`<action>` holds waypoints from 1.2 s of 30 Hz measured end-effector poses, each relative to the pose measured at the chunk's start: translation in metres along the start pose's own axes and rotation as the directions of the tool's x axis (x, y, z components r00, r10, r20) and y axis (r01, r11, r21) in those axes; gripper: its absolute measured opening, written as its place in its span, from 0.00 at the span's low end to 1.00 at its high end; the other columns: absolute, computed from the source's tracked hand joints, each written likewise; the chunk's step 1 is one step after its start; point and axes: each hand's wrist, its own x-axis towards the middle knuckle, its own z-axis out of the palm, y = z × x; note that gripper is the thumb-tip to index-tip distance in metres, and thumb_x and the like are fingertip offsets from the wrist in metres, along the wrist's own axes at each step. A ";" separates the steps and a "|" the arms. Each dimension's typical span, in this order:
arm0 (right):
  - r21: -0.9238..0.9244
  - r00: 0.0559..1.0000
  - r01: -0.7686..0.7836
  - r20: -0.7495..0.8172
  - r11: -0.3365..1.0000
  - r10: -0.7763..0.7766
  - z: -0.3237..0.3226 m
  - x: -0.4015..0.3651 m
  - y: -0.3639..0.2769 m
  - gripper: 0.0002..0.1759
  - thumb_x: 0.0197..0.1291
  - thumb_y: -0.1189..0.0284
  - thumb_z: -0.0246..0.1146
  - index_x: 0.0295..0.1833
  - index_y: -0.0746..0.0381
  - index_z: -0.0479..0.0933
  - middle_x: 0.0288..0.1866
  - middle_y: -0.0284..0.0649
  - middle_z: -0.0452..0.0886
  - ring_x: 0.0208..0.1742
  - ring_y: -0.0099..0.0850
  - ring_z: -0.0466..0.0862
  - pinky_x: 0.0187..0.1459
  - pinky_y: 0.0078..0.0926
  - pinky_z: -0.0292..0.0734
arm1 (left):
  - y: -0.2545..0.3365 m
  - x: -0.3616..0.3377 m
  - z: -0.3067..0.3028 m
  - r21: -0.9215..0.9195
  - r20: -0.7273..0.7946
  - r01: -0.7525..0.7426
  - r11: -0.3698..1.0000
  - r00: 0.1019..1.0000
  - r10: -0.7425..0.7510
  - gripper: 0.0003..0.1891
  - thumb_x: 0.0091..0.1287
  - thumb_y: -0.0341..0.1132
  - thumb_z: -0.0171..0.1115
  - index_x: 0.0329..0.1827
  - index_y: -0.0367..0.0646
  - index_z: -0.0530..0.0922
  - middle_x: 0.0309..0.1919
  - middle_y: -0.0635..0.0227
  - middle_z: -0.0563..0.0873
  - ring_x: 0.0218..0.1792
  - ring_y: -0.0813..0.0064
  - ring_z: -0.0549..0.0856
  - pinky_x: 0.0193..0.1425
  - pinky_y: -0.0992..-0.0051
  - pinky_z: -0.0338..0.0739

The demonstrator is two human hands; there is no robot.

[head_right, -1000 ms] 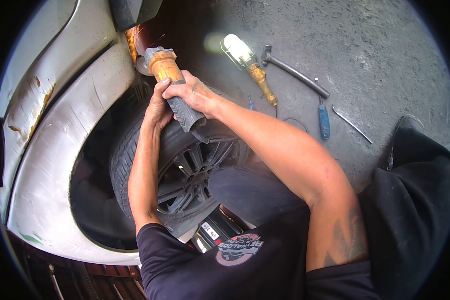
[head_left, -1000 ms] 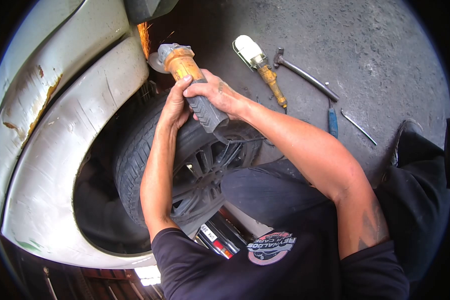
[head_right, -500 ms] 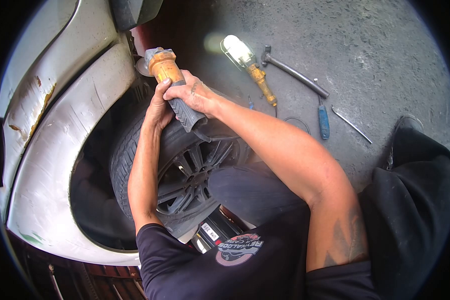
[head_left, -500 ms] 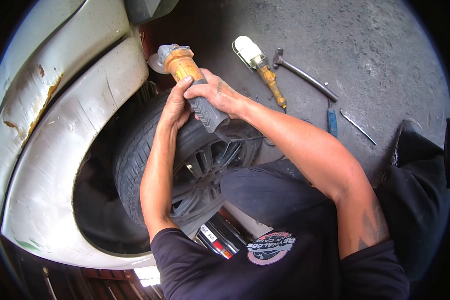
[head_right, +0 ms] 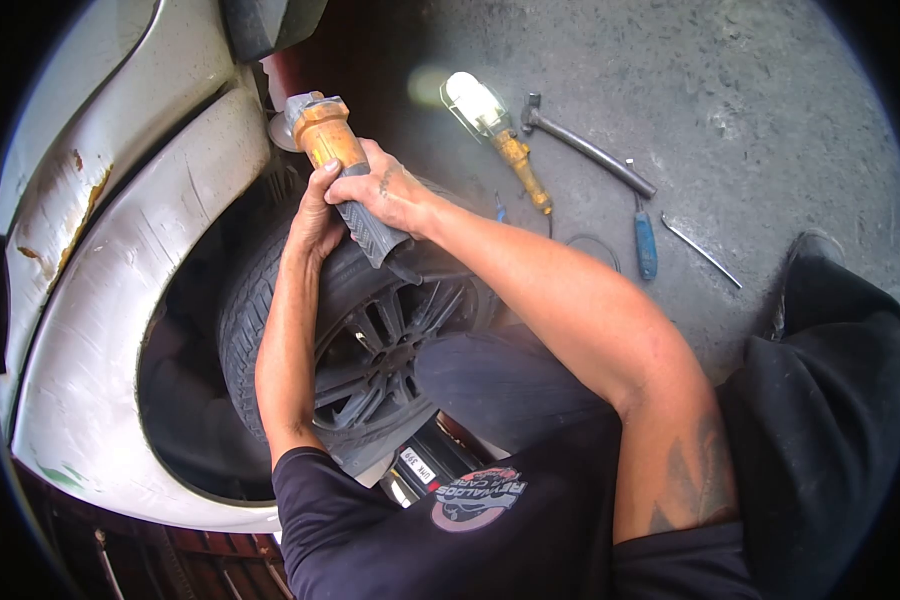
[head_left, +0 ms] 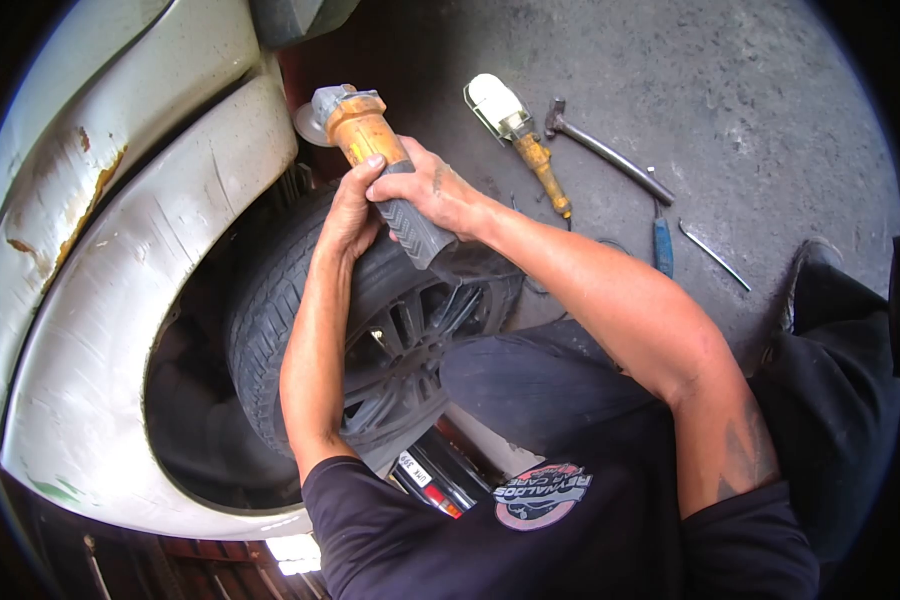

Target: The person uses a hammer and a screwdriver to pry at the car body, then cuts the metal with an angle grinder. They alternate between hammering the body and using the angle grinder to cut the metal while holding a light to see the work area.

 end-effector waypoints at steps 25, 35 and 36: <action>-0.210 0.991 0.117 -0.034 0.971 -0.127 -0.009 0.019 0.022 0.44 0.58 0.67 0.72 0.78 0.65 0.61 0.49 0.49 0.82 0.38 0.35 0.88 0.35 0.34 0.89 | -0.002 0.002 0.002 -0.048 0.016 -0.004 0.999 1.000 0.005 0.40 0.69 0.58 0.71 0.73 0.39 0.69 0.59 0.55 0.82 0.61 0.60 0.84 0.71 0.56 0.79; -0.287 0.986 0.154 -0.025 0.945 -0.168 -0.011 0.017 0.026 0.46 0.58 0.67 0.72 0.79 0.66 0.60 0.52 0.49 0.82 0.46 0.34 0.87 0.39 0.34 0.89 | -0.004 0.000 0.000 -0.047 0.001 0.012 0.999 1.000 -0.012 0.40 0.68 0.57 0.73 0.73 0.39 0.69 0.59 0.55 0.82 0.61 0.59 0.84 0.72 0.56 0.79; -0.289 0.985 0.155 -0.024 0.945 -0.169 -0.011 0.016 0.024 0.46 0.58 0.67 0.72 0.79 0.66 0.60 0.52 0.49 0.82 0.46 0.34 0.87 0.39 0.34 0.89 | -0.003 0.000 0.000 -0.043 0.009 0.005 0.999 1.000 -0.005 0.40 0.68 0.56 0.73 0.73 0.39 0.69 0.58 0.55 0.82 0.61 0.60 0.84 0.72 0.56 0.79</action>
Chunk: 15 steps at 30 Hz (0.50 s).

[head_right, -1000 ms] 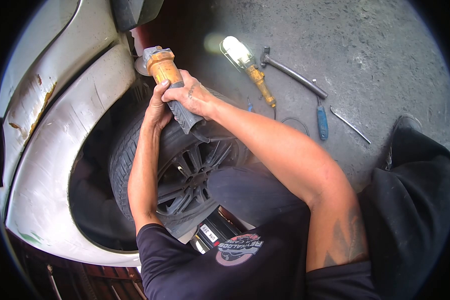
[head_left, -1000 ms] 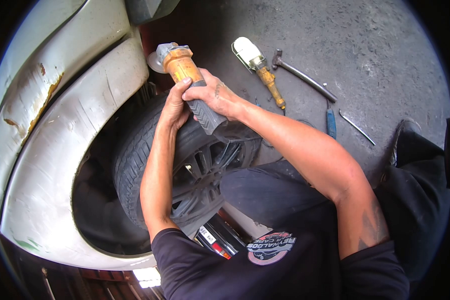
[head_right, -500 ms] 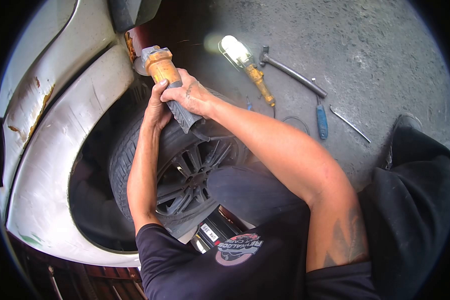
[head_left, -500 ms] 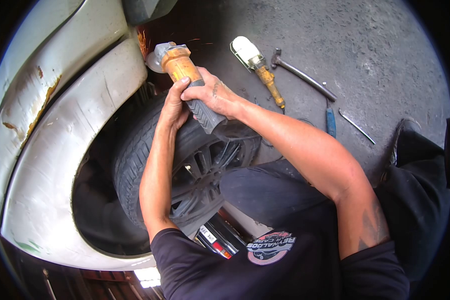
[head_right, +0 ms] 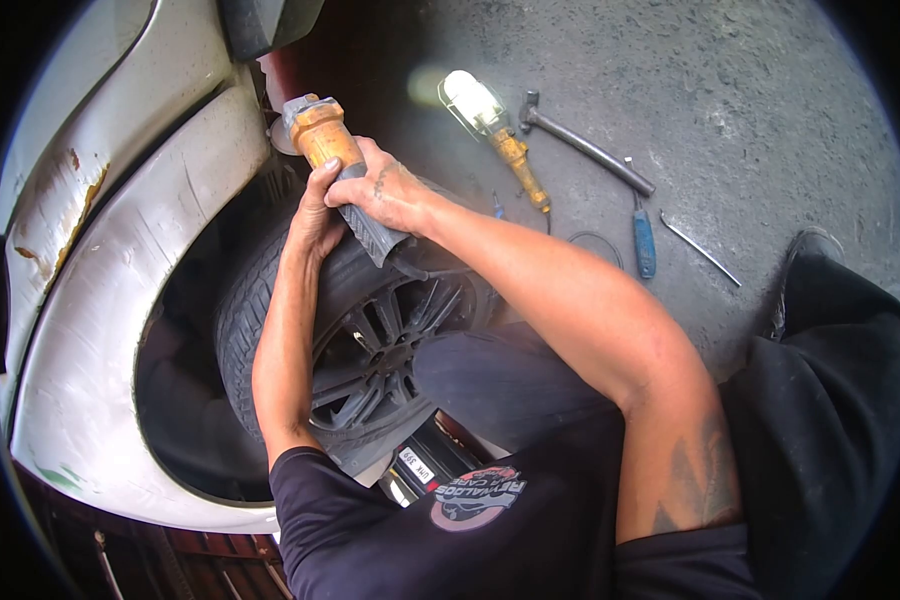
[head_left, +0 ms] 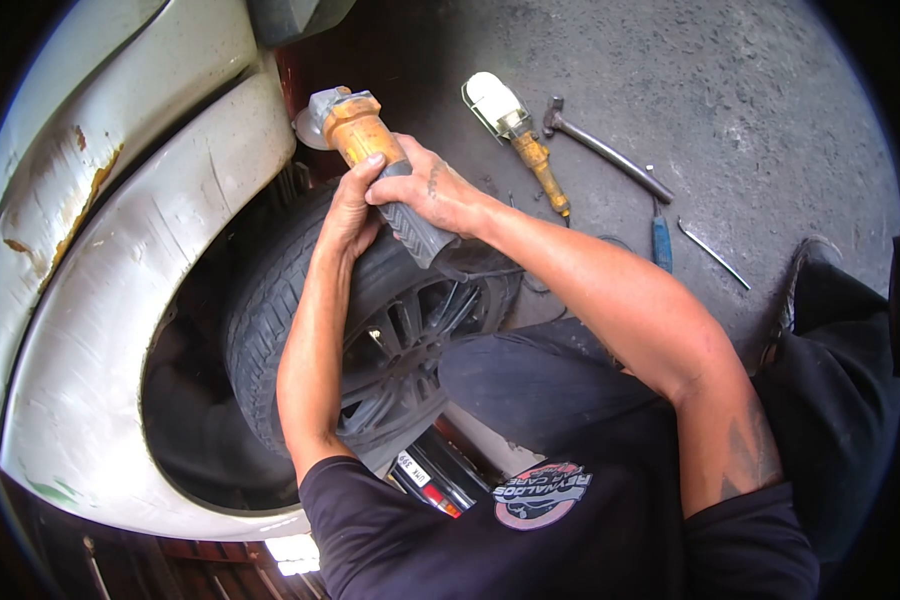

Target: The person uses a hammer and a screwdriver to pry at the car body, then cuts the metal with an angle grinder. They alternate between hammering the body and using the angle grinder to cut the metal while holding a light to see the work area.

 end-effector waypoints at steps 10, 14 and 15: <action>0.042 0.997 0.070 -0.043 0.997 -0.068 0.006 -0.005 0.010 0.46 0.59 0.67 0.72 0.80 0.66 0.60 0.53 0.49 0.82 0.43 0.34 0.87 0.39 0.34 0.88 | 0.002 -0.002 0.007 0.058 0.019 -0.045 0.997 0.999 0.044 0.34 0.70 0.54 0.70 0.67 0.35 0.74 0.51 0.60 0.86 0.52 0.68 0.87 0.59 0.64 0.84; -0.031 0.994 0.097 -0.051 0.995 -0.098 0.003 -0.004 0.006 0.46 0.59 0.68 0.72 0.80 0.66 0.60 0.52 0.49 0.82 0.40 0.34 0.88 0.37 0.34 0.88 | 0.000 -0.006 0.011 0.029 -0.038 -0.080 0.996 0.996 0.081 0.33 0.71 0.54 0.69 0.67 0.35 0.75 0.52 0.59 0.85 0.52 0.68 0.87 0.59 0.64 0.84; -0.033 0.994 0.094 -0.044 0.995 -0.095 0.005 -0.005 0.005 0.46 0.59 0.68 0.72 0.80 0.66 0.60 0.52 0.49 0.82 0.40 0.34 0.88 0.37 0.34 0.88 | 0.000 -0.006 0.010 0.040 -0.021 -0.078 0.996 0.997 0.079 0.33 0.71 0.54 0.69 0.67 0.35 0.74 0.52 0.59 0.85 0.52 0.67 0.87 0.59 0.64 0.84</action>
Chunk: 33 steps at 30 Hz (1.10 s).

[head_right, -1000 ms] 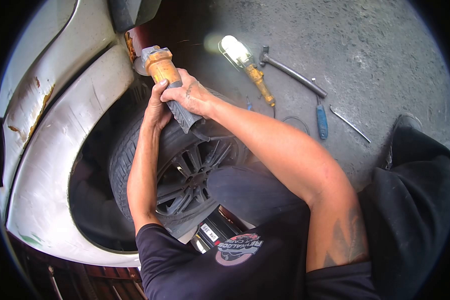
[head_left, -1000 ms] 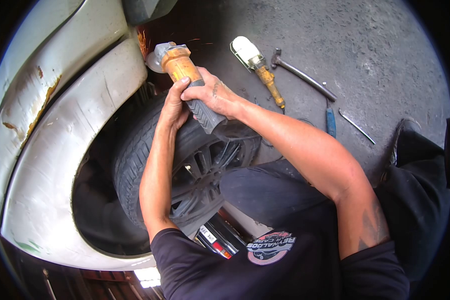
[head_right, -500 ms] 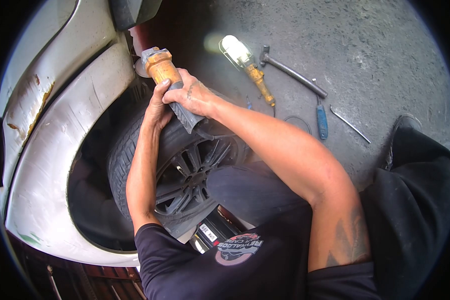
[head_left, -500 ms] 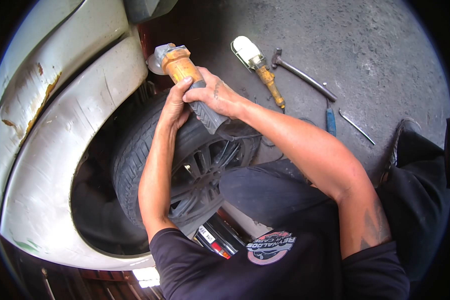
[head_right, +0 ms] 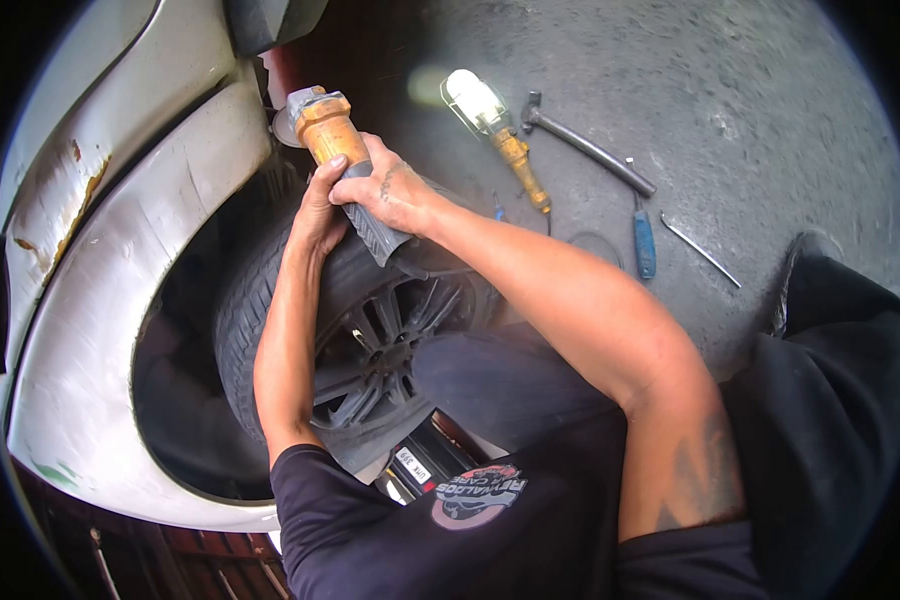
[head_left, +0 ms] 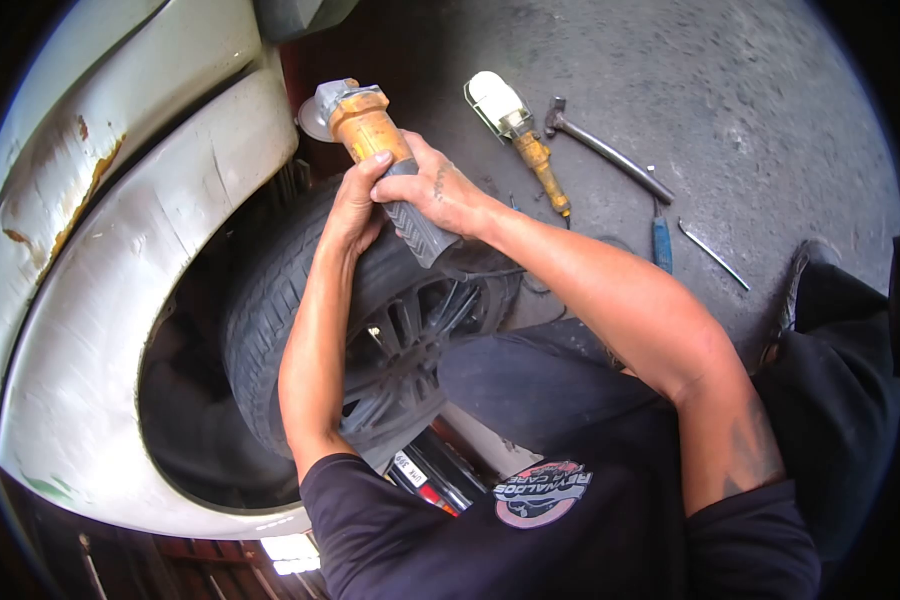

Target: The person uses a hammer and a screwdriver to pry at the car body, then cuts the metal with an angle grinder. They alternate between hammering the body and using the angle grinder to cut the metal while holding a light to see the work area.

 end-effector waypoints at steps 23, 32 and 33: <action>0.007 0.997 -0.051 0.058 0.999 0.051 -0.007 0.001 -0.006 0.46 0.58 0.67 0.72 0.80 0.66 0.60 0.52 0.50 0.83 0.41 0.32 0.88 0.40 0.32 0.86 | 0.000 0.002 0.001 -0.002 -0.002 0.013 1.000 1.000 -0.013 0.34 0.70 0.53 0.70 0.68 0.35 0.73 0.53 0.58 0.85 0.54 0.67 0.87 0.61 0.63 0.83; -0.084 0.999 -0.006 -0.044 0.996 0.002 -0.003 -0.006 -0.003 0.47 0.58 0.64 0.72 0.81 0.65 0.62 0.61 0.50 0.82 0.61 0.36 0.84 0.61 0.32 0.80 | 0.000 0.005 0.001 0.046 0.073 -0.011 0.999 0.997 0.008 0.35 0.70 0.53 0.70 0.68 0.33 0.73 0.53 0.59 0.85 0.54 0.68 0.86 0.63 0.65 0.82; -0.084 0.999 -0.001 -0.048 0.996 -0.003 -0.005 -0.007 -0.007 0.47 0.58 0.64 0.72 0.81 0.65 0.62 0.61 0.50 0.82 0.61 0.36 0.84 0.61 0.32 0.80 | -0.001 0.004 0.003 0.018 0.047 -0.023 1.000 0.999 0.022 0.35 0.70 0.52 0.70 0.69 0.33 0.73 0.54 0.59 0.85 0.55 0.67 0.86 0.64 0.65 0.82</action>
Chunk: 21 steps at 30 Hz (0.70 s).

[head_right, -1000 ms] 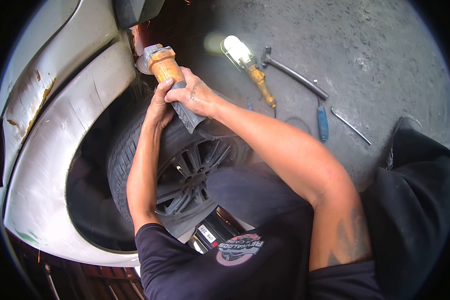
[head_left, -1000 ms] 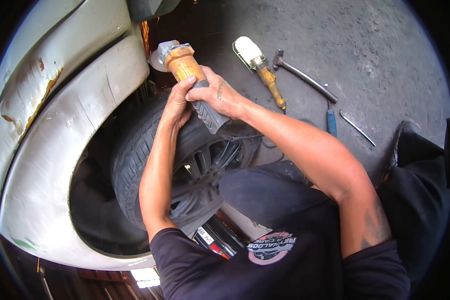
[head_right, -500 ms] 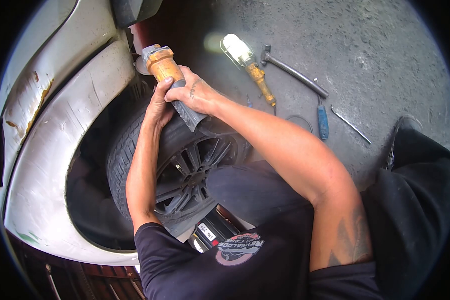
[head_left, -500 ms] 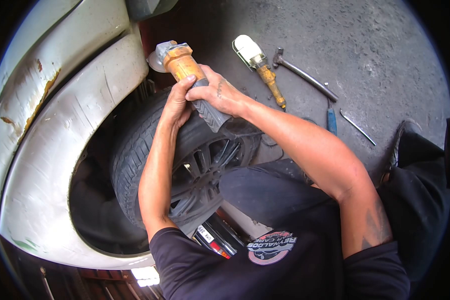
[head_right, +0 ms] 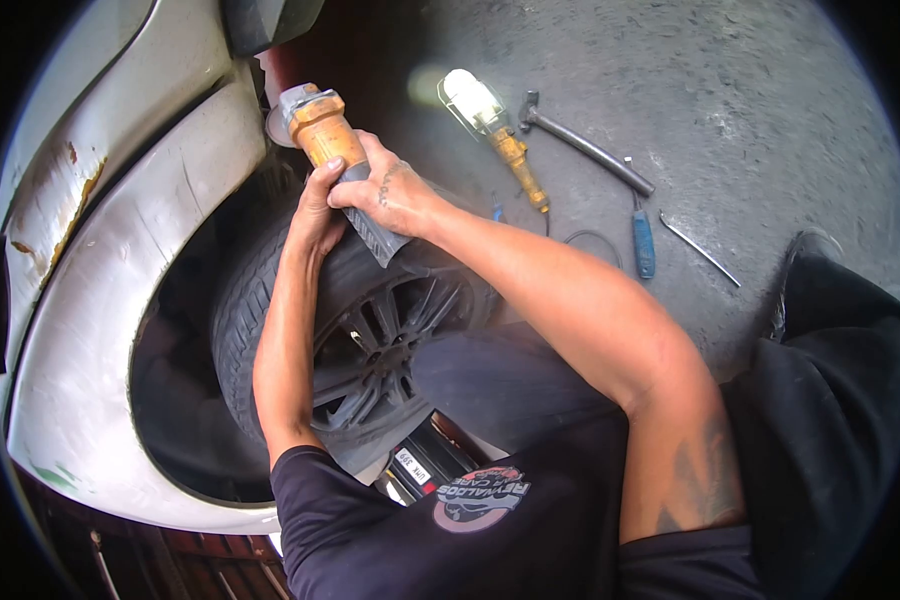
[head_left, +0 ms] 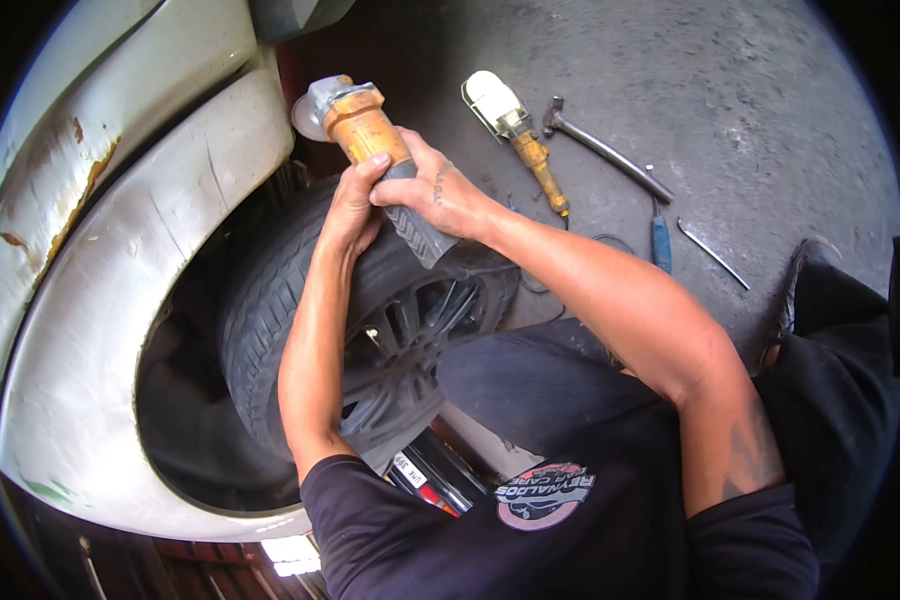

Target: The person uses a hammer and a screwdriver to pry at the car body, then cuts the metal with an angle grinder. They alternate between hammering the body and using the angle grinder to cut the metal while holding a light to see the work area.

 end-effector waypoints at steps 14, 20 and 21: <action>-0.060 0.993 -0.076 0.089 0.995 0.081 -0.006 0.006 -0.007 0.51 0.55 0.61 0.73 0.80 0.69 0.62 0.65 0.55 0.81 0.69 0.41 0.79 0.72 0.34 0.71 | -0.001 0.000 -0.001 -0.067 -0.053 0.047 0.997 0.997 -0.050 0.35 0.69 0.53 0.71 0.69 0.36 0.72 0.54 0.59 0.84 0.56 0.66 0.86 0.65 0.62 0.82; -0.037 0.997 -0.016 0.073 0.999 0.018 -0.006 0.006 -0.004 0.51 0.55 0.61 0.74 0.81 0.70 0.61 0.66 0.54 0.81 0.69 0.40 0.79 0.71 0.34 0.72 | 0.000 0.000 -0.001 -0.055 -0.037 0.029 0.998 0.999 -0.031 0.35 0.69 0.52 0.71 0.69 0.35 0.72 0.54 0.59 0.84 0.55 0.66 0.86 0.65 0.62 0.82; -0.038 0.997 -0.017 0.073 0.999 0.019 -0.006 0.006 -0.004 0.51 0.55 0.61 0.74 0.81 0.70 0.61 0.66 0.54 0.81 0.69 0.40 0.79 0.71 0.34 0.72 | 0.001 -0.001 0.000 -0.056 -0.040 0.030 0.998 0.999 -0.032 0.35 0.69 0.52 0.71 0.69 0.35 0.72 0.54 0.59 0.84 0.55 0.66 0.86 0.65 0.63 0.81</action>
